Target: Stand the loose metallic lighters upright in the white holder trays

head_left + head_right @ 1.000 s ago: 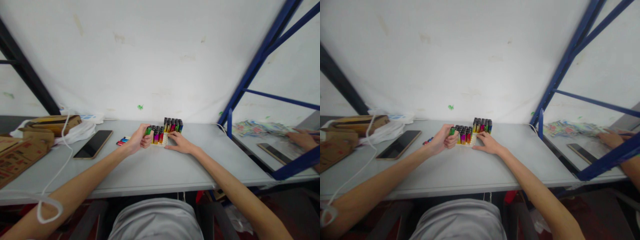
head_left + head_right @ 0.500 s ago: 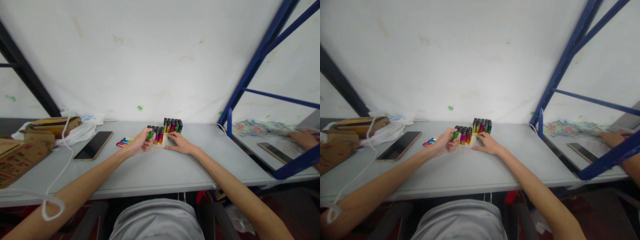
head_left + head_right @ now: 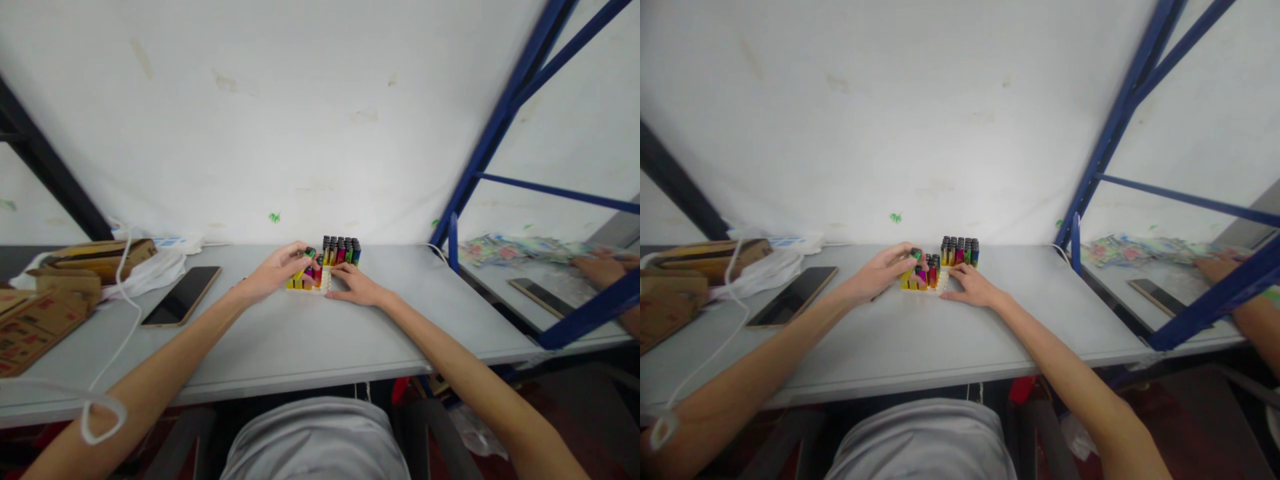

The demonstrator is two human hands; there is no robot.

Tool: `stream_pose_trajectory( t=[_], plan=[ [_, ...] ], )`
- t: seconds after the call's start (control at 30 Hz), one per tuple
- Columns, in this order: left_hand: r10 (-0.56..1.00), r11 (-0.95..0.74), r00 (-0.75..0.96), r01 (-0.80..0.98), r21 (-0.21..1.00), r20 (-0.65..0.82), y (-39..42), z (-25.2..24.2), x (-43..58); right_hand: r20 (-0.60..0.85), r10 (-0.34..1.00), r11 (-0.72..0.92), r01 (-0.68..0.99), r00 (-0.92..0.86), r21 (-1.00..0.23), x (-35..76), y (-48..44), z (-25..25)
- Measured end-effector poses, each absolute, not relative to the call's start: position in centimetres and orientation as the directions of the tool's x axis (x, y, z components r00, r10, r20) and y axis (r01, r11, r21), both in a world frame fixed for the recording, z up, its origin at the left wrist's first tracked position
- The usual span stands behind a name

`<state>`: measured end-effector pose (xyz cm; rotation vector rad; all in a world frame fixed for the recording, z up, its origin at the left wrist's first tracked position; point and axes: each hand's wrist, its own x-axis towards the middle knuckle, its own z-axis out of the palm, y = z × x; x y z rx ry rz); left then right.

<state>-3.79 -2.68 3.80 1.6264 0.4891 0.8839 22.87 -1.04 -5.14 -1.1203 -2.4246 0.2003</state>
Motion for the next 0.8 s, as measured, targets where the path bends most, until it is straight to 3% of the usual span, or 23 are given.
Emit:
stream_pose_trajectory(
  t=[0.23, 0.4, 0.57, 0.8],
  plan=[
    [0.667, -0.593, 0.582, 0.037, 0.804, 0.465, -2.6, 4.2, -3.3, 0.345, 0.753, 0.655, 0.687, -0.56, -0.314, 22.8, -1.2, -5.0],
    [0.518, -0.833, 0.685, 0.269, 0.484, 0.512, -0.7, 2.0, -3.4, 0.352, 0.747, 0.662, 0.684, -0.565, -0.307, 22.8, -1.1, -5.1],
    [0.455, -0.89, 0.717, 0.354, 0.287, 0.528, 0.5, 0.7, -4.2, 0.36, 0.742, 0.667, 0.676, -0.565, -0.313, 22.7, -1.1, -5.1],
    [0.445, -0.895, 0.755, 0.365, 0.255, 0.482, 0.3, 1.1, -4.2, 0.362, 0.742, 0.668, 0.675, -0.565, -0.315, 22.7, -1.3, -5.0]
  ],
)
